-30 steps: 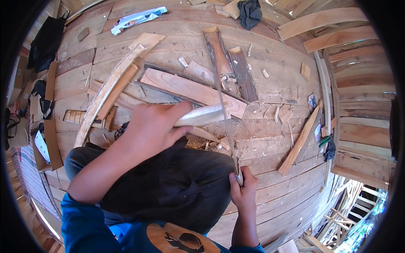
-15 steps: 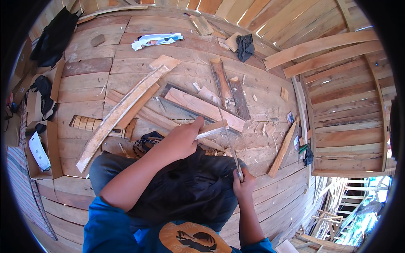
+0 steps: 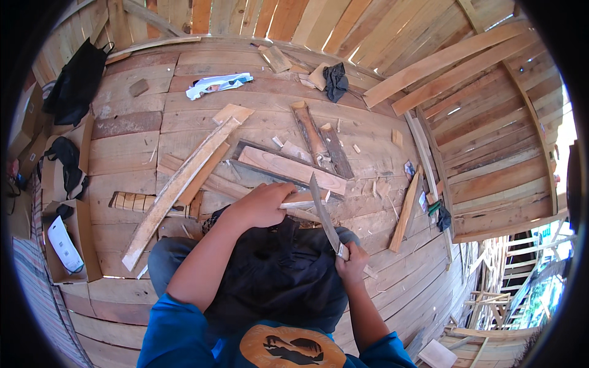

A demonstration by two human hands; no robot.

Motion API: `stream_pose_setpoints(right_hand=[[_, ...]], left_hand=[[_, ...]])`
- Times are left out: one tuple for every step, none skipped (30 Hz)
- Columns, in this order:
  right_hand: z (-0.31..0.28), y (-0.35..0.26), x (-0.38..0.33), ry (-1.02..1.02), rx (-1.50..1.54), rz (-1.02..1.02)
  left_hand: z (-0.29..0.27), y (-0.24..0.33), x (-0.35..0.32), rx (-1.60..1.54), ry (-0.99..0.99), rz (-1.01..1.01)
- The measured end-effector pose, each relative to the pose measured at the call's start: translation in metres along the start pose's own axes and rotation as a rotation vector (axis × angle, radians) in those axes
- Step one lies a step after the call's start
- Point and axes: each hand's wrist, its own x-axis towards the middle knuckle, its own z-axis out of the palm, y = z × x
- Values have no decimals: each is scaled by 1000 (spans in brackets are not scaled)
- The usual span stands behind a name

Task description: The person shapes a piece of wood using a large blade, shaving off layers and sawing into the edges.

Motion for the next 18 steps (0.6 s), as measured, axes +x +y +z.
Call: stream_pose_setpoints(right_hand=[[0, 0, 3, 10, 7, -4], [0, 1, 2, 18, 13, -4], [1, 2, 1, 21, 26, -6], [2, 3, -1, 25, 39, -8], [3, 5, -2, 29, 53, -15], [2, 6, -4, 24, 55, -11], [2, 8, -6, 19, 56, -7], [2, 8, -6, 12, 63, -8], [2, 8, -5, 11, 60, -24], [2, 9, -4, 11, 57, -41], [4, 9, -5, 7, 59, -55], [6, 9, -4, 7, 57, -57], [6, 8, -3, 6, 55, -59], [5, 8, -1, 6, 49, -61], [6, 9, -1, 7, 47, -60], [6, 9, -1, 8, 45, -58], [6, 9, -2, 10, 41, -55], [6, 9, -1, -1, 36, -61]], left_hand=[[3, 4, -2, 105, 129, 100], [7, 8, -3, 205, 253, 201], [8, 12, -1, 242, 288, 184], [8, 16, 0, 278, 325, 167], [8, 20, 1, 314, 366, 149], [10, 21, 2, 318, 392, 157], [13, 20, 3, 320, 420, 165], [15, 18, 3, 325, 452, 168], [17, 16, 4, 350, 482, 159], [20, 12, 5, 375, 514, 150], [23, 7, 6, 403, 542, 137], [26, 2, 8, 441, 588, 150], [29, -2, 11, 478, 634, 164], [32, -2, 14, 512, 679, 182], [34, -3, 15, 509, 679, 170], [35, -2, 14, 507, 679, 158], [37, -2, 14, 503, 677, 149], [37, -7, 15, 412, 607, 107]])
